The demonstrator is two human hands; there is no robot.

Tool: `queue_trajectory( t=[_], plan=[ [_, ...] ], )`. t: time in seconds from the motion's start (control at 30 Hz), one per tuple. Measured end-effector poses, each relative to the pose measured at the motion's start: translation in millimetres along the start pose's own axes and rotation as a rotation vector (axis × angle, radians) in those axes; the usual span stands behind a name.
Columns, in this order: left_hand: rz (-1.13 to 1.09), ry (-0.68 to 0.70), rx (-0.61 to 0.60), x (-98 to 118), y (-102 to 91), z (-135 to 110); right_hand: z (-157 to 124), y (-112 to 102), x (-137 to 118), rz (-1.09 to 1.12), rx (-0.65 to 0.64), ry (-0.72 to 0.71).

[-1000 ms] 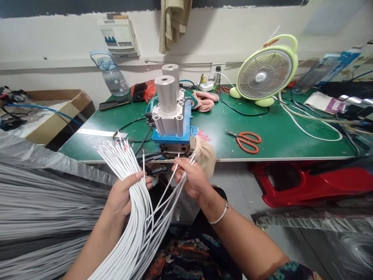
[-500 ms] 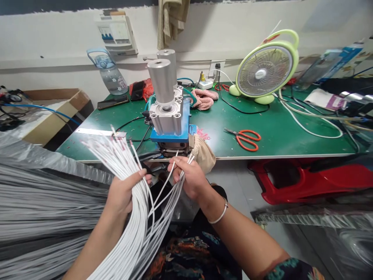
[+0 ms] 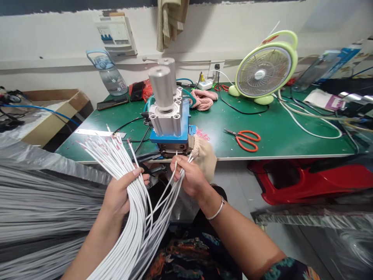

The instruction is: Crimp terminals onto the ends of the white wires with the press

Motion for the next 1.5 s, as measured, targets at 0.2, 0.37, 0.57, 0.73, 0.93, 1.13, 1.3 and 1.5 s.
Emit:
queue_trajectory(
  t=[0.2,0.37,0.57,0.73,0.93,1.13,1.3,1.5],
  plan=[
    [0.12,-0.04,-0.158,-21.7,10.1,-7.4,-18.5,-1.7,-0.2,-0.163,-0.077,0.025],
    [0.376,0.08,-0.287,-31.1,22.0,-11.4,-17.0,5.8,8.0,-0.28,-0.089,0.07],
    [0.146,0.023,-0.143,-15.4,12.4,-8.1,-5.9,-3.1,8.5,-0.115,0.104,0.069],
    [-0.021,0.017,-0.003,5.7,8.4,-4.7,-1.5,-1.5,3.0,0.095,0.18,0.142],
    [-0.124,-0.006,0.001,9.9,7.2,-4.0,2.7,-3.0,3.7,0.107,0.157,0.104],
    [-0.095,-0.091,-0.015,-13.3,-3.4,-1.8,-11.5,-6.5,1.7,-0.086,-0.038,0.064],
    [0.046,-0.119,-0.108,-41.4,-2.0,-3.8,-20.1,-6.5,3.6,-0.155,-0.06,0.099],
    [0.27,0.102,-0.316,-45.7,16.0,-13.5,-14.6,3.8,23.4,-0.339,-0.067,0.113]
  ],
)
Point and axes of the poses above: each hand's wrist, its own z-axis towards the middle knuckle, its own y-axis out of the palm, x = y × z, the point moved 7 cm from there along z, towards the middle knuckle, and after that the axes turned 4 degrees about -z, right-handed, at the moved point
